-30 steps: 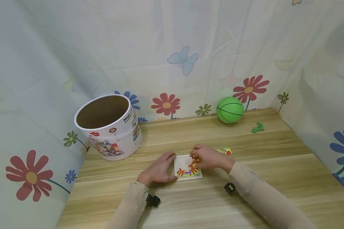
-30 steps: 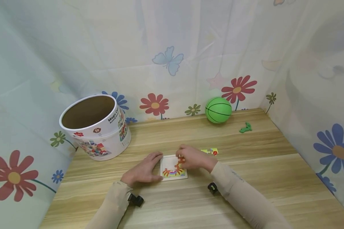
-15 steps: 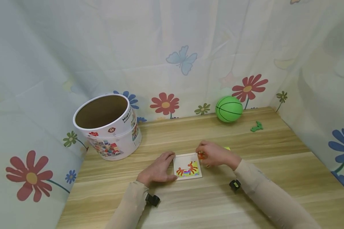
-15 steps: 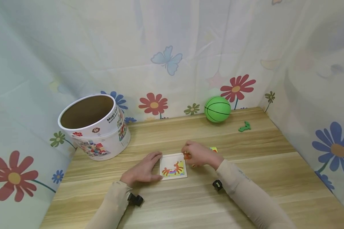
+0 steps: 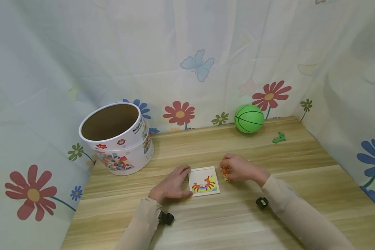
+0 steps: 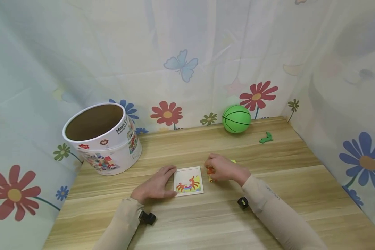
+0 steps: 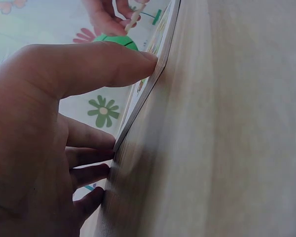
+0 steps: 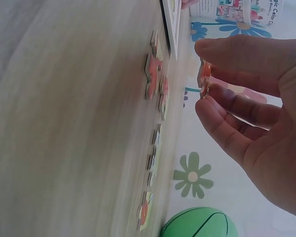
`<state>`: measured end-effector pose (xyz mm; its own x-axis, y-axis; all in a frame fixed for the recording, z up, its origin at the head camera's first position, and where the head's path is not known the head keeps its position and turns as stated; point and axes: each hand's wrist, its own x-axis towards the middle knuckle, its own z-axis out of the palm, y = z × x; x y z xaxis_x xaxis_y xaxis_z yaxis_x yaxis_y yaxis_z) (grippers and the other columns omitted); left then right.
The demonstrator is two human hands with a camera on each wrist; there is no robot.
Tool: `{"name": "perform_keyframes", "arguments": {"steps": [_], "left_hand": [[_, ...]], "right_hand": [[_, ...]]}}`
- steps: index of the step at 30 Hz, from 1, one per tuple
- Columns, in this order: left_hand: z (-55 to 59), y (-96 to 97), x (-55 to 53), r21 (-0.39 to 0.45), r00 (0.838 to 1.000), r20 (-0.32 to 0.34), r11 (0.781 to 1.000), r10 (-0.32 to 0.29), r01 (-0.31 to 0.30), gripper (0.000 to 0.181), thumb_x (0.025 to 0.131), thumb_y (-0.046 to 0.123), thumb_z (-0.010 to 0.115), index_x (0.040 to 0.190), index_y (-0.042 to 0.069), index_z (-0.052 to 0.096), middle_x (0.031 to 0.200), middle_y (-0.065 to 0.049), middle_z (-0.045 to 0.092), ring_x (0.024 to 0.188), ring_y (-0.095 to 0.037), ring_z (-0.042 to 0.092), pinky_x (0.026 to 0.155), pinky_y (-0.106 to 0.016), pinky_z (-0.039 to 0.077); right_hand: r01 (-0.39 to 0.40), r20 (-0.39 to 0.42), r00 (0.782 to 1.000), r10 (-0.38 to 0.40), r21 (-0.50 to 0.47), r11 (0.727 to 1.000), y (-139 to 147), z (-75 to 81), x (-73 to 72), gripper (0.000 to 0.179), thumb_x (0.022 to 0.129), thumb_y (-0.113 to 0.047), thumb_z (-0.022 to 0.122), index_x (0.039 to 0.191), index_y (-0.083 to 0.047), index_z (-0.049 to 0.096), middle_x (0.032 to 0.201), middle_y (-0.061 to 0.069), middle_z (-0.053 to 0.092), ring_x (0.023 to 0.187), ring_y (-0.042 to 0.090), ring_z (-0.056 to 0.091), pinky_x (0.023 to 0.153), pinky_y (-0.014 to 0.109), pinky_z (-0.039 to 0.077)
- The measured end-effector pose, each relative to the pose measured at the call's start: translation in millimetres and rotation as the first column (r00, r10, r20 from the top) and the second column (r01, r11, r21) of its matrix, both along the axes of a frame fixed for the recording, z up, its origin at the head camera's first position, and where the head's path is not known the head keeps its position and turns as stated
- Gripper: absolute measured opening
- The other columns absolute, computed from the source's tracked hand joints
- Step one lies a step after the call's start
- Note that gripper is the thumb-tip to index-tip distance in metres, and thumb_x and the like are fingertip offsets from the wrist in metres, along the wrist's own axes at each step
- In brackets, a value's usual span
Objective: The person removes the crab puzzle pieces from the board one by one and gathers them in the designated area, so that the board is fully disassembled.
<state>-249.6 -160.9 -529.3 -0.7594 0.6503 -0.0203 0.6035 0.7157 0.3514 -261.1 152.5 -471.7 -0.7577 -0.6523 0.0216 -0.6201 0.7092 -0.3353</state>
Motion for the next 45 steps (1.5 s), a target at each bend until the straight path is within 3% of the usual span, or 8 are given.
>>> {"name": "perform_keyframes", "arguments": {"steps": [11, 24, 45], "left_hand": [[0.8, 0.1, -0.1, 0.002, 1.0, 0.001, 1.0, -0.005, 0.005, 0.094, 0.077, 0.05, 0.073, 0.147, 0.0, 0.037, 0.152, -0.012, 0.034, 0.141, -0.027, 0.032, 0.116, -0.042, 0.031], [-1.0, -0.7, 0.3, 0.004, 1.0, 0.005, 1.0, 0.003, -0.003, 0.094, 0.077, 0.051, 0.073, 0.148, 0.001, 0.036, 0.152, -0.011, 0.033, 0.141, -0.027, 0.032, 0.116, -0.042, 0.031], [0.4, -1.1, -0.4, 0.012, 1.0, 0.009, 1.0, -0.002, 0.002, 0.093, 0.077, 0.05, 0.073, 0.147, 0.001, 0.037, 0.151, -0.011, 0.034, 0.14, -0.027, 0.033, 0.115, -0.043, 0.032]], "right_hand": [[0.016, 0.039, 0.999, -0.015, -0.011, 1.0, 13.6, -6.1, 4.9, 0.04, 0.069, -0.01, 0.082, 0.107, -0.004, 0.071, 0.102, 0.005, 0.059, 0.087, 0.016, 0.054, 0.076, 0.031, 0.05], [0.055, 0.041, 0.998, -0.055, 0.018, 0.998, 26.1, -12.3, 9.9, 0.041, 0.071, -0.009, 0.08, 0.111, -0.005, 0.071, 0.104, 0.004, 0.058, 0.092, 0.015, 0.054, 0.082, 0.034, 0.052], [0.1, 0.112, 0.988, -0.109, 0.083, 0.992, 35.7, -15.5, 11.7, 0.04, 0.073, -0.007, 0.078, 0.112, -0.006, 0.071, 0.1, 0.003, 0.058, 0.082, 0.013, 0.05, 0.07, 0.028, 0.047]]}}
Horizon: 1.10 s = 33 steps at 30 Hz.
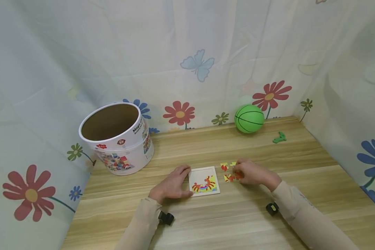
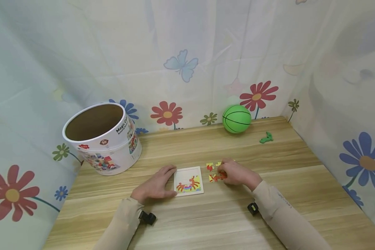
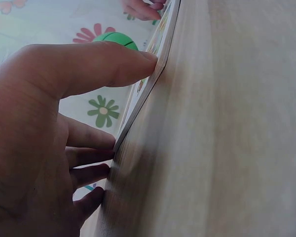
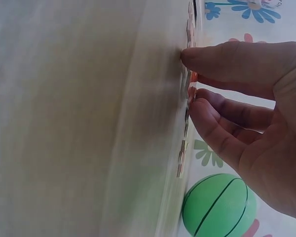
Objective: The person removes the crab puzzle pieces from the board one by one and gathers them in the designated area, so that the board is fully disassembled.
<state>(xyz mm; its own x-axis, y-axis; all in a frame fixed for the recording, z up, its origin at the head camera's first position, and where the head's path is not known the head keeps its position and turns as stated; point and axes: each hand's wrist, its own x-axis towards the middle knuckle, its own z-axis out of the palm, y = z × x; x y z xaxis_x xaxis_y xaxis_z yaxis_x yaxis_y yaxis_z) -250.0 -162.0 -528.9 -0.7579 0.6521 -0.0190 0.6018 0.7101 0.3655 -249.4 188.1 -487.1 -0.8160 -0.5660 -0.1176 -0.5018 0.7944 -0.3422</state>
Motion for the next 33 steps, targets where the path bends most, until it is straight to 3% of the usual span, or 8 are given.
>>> {"name": "perform_keyframes", "arguments": {"steps": [26, 33], "left_hand": [[2.7, 1.0, 0.8, -0.007, 1.0, 0.002, 1.0, 0.001, -0.001, 0.094, 0.077, 0.051, 0.073, 0.148, 0.0, 0.036, 0.152, -0.012, 0.033, 0.141, -0.028, 0.032, 0.116, -0.044, 0.031], [4.5, 1.8, 1.9, -0.012, 0.999, 0.03, 1.0, 0.013, -0.013, 0.093, 0.078, 0.05, 0.073, 0.148, 0.001, 0.036, 0.153, -0.011, 0.032, 0.142, -0.028, 0.031, 0.116, -0.043, 0.03]], "right_hand": [[-0.029, 0.019, 0.999, 0.029, 0.025, 0.999, 2.5, -0.2, 1.1, 0.038, 0.079, -0.009, 0.076, 0.116, -0.005, 0.071, 0.102, 0.003, 0.057, 0.084, 0.012, 0.05, 0.071, 0.027, 0.048], [-0.026, 0.019, 1.0, 0.025, 0.033, 0.999, 1.9, -0.6, 1.7, 0.037, 0.079, -0.01, 0.077, 0.115, -0.005, 0.071, 0.102, 0.003, 0.058, 0.085, 0.012, 0.051, 0.072, 0.028, 0.049]]}}
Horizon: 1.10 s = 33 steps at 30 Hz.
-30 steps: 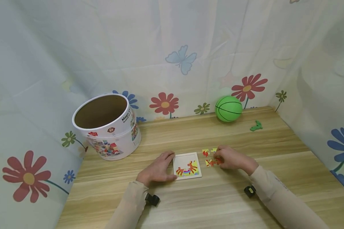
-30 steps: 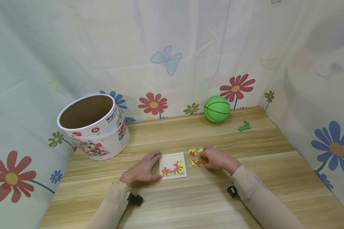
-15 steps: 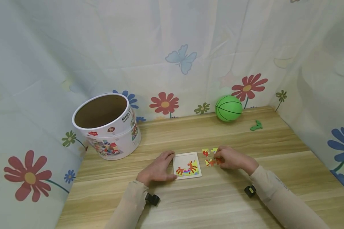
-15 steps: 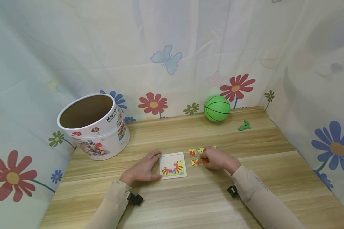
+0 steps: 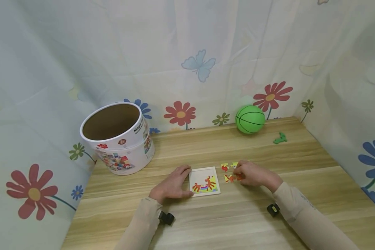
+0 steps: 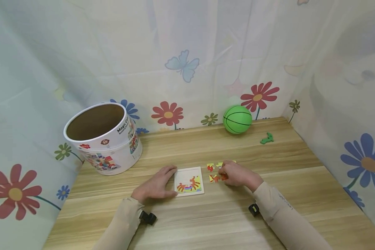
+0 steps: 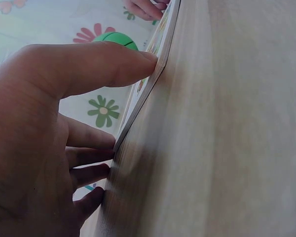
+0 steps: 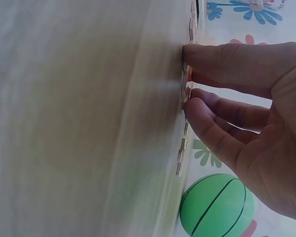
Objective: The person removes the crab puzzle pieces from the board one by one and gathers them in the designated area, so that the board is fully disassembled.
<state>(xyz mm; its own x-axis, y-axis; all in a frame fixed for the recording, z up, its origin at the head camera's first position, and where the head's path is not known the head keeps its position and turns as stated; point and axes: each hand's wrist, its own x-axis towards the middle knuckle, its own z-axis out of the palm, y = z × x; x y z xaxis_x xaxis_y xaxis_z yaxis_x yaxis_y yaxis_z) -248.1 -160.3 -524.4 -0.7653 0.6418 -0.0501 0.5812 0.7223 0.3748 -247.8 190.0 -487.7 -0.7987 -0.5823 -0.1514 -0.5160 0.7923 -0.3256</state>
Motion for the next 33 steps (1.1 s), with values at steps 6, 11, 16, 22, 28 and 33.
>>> {"name": "perform_keyframes", "arguments": {"steps": [6, 11, 16, 22, 28, 33], "left_hand": [[0.8, 0.5, -0.8, -0.011, 1.0, 0.004, 1.0, 0.006, -0.006, 0.094, 0.078, 0.05, 0.073, 0.149, 0.002, 0.035, 0.154, -0.01, 0.032, 0.142, -0.027, 0.03, 0.117, -0.043, 0.03], [-0.4, 0.1, -0.2, -0.014, 1.0, 0.003, 1.0, 0.002, -0.002, 0.094, 0.078, 0.051, 0.072, 0.149, 0.002, 0.035, 0.154, -0.011, 0.031, 0.142, -0.028, 0.03, 0.116, -0.044, 0.03], [0.3, 0.0, 1.0, -0.001, 1.0, 0.009, 1.0, 0.002, -0.002, 0.093, 0.078, 0.05, 0.073, 0.149, 0.002, 0.035, 0.153, -0.011, 0.032, 0.142, -0.028, 0.031, 0.116, -0.045, 0.031], [0.1, -0.7, 0.2, 0.003, 1.0, 0.0, 1.0, -0.007, 0.007, 0.093, 0.078, 0.05, 0.072, 0.148, 0.001, 0.036, 0.153, -0.012, 0.032, 0.141, -0.028, 0.032, 0.115, -0.045, 0.031], [-1.3, -1.9, -0.9, 0.005, 1.0, -0.014, 1.0, -0.01, 0.01, 0.093, 0.077, 0.05, 0.073, 0.148, 0.001, 0.036, 0.152, -0.012, 0.034, 0.141, -0.028, 0.033, 0.116, -0.044, 0.031], [-4.1, -2.7, -2.1, 0.005, 1.0, -0.026, 1.0, -0.013, 0.014, 0.094, 0.077, 0.051, 0.073, 0.147, 0.0, 0.037, 0.152, -0.012, 0.035, 0.141, -0.028, 0.033, 0.116, -0.043, 0.031]], "right_hand": [[0.016, 0.007, 1.0, -0.016, -0.007, 1.0, 0.7, -0.2, 0.1, 0.034, 0.079, -0.011, 0.077, 0.113, -0.006, 0.071, 0.102, 0.003, 0.058, 0.086, 0.013, 0.052, 0.073, 0.03, 0.05], [0.029, 0.003, 1.0, -0.029, -0.015, 0.999, 0.6, -0.5, 1.9, 0.036, 0.079, -0.012, 0.078, 0.114, -0.005, 0.071, 0.103, 0.004, 0.059, 0.086, 0.013, 0.053, 0.073, 0.029, 0.05], [0.02, -0.027, 0.999, -0.02, -0.018, 1.0, 0.4, -0.7, 3.4, 0.036, 0.078, -0.012, 0.078, 0.113, -0.005, 0.071, 0.106, 0.006, 0.061, 0.088, 0.015, 0.054, 0.076, 0.032, 0.051], [0.018, -0.041, 0.999, -0.019, -0.024, 1.0, 0.7, -1.6, 2.9, 0.034, 0.078, -0.012, 0.078, 0.111, -0.006, 0.072, 0.105, 0.006, 0.061, 0.088, 0.015, 0.055, 0.076, 0.032, 0.051], [-0.017, -0.064, 0.998, 0.013, -0.057, 0.998, 0.8, -1.6, 1.7, 0.029, 0.077, -0.011, 0.079, 0.105, -0.007, 0.072, 0.102, 0.006, 0.061, 0.087, 0.015, 0.056, 0.073, 0.03, 0.051], [-0.021, -0.054, 0.998, 0.017, -0.073, 0.997, -1.6, 0.2, 0.9, 0.027, 0.078, -0.011, 0.078, 0.103, -0.007, 0.072, 0.098, 0.004, 0.061, 0.083, 0.014, 0.053, 0.069, 0.028, 0.048]]}}
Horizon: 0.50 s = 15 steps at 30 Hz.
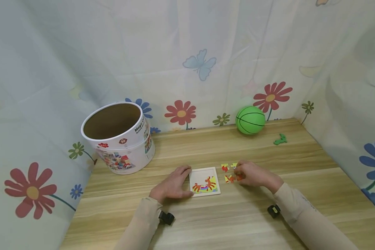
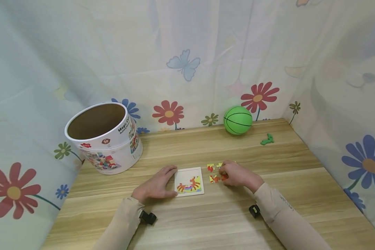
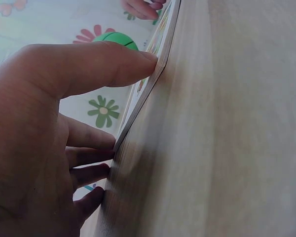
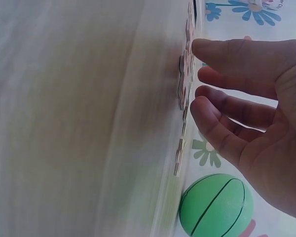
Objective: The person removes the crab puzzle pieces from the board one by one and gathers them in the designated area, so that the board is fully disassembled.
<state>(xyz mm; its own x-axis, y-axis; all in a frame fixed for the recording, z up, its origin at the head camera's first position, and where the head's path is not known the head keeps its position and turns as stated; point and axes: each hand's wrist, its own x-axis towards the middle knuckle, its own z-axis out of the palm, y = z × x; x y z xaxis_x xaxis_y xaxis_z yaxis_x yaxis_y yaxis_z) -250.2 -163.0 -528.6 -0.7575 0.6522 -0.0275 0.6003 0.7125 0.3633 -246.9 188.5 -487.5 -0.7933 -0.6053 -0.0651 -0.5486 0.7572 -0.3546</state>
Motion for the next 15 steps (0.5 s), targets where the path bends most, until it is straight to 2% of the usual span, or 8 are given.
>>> {"name": "perform_keyframes", "arguments": {"steps": [5, 8, 12, 15], "left_hand": [[-0.5, -0.7, -0.7, 0.0, 1.0, 0.0, 1.0, -0.004, 0.004, 0.094, 0.077, 0.051, 0.073, 0.147, 0.0, 0.037, 0.152, -0.012, 0.034, 0.141, -0.028, 0.033, 0.116, -0.043, 0.031], [0.0, -0.9, -0.7, -0.002, 1.0, 0.001, 1.0, -0.003, 0.003, 0.094, 0.077, 0.051, 0.073, 0.148, 0.0, 0.037, 0.152, -0.012, 0.034, 0.141, -0.028, 0.033, 0.116, -0.043, 0.031], [0.4, -1.3, -0.4, -0.002, 1.0, 0.001, 1.0, -0.002, 0.002, 0.094, 0.077, 0.05, 0.073, 0.148, 0.0, 0.037, 0.152, -0.012, 0.034, 0.141, -0.028, 0.032, 0.116, -0.043, 0.03], [-0.1, -1.6, -0.3, 0.0, 1.0, 0.0, 1.0, -0.005, 0.005, 0.094, 0.077, 0.05, 0.073, 0.148, 0.0, 0.037, 0.152, -0.012, 0.034, 0.141, -0.028, 0.033, 0.116, -0.043, 0.03]], "right_hand": [[-0.008, -0.011, 1.0, 0.008, -0.011, 1.0, -4.8, 2.5, -0.2, 0.023, 0.079, -0.012, 0.077, 0.101, -0.008, 0.071, 0.095, 0.004, 0.061, 0.079, 0.013, 0.052, 0.067, 0.027, 0.046], [-0.017, -0.033, 0.999, 0.016, -0.019, 1.0, -8.6, 3.2, -0.9, 0.026, 0.079, -0.014, 0.076, 0.104, -0.007, 0.071, 0.097, 0.005, 0.062, 0.081, 0.015, 0.055, 0.069, 0.029, 0.049], [0.001, -0.023, 1.0, -0.002, -0.022, 1.0, -14.8, 4.6, -1.7, 0.036, 0.08, -0.017, 0.077, 0.114, -0.006, 0.07, 0.109, 0.007, 0.065, 0.094, 0.02, 0.061, 0.082, 0.037, 0.054], [0.017, -0.001, 1.0, -0.017, -0.027, 0.999, -19.7, 6.0, -2.6, 0.038, 0.081, -0.019, 0.077, 0.116, -0.007, 0.069, 0.114, 0.009, 0.064, 0.1, 0.023, 0.062, 0.087, 0.041, 0.054]]}}
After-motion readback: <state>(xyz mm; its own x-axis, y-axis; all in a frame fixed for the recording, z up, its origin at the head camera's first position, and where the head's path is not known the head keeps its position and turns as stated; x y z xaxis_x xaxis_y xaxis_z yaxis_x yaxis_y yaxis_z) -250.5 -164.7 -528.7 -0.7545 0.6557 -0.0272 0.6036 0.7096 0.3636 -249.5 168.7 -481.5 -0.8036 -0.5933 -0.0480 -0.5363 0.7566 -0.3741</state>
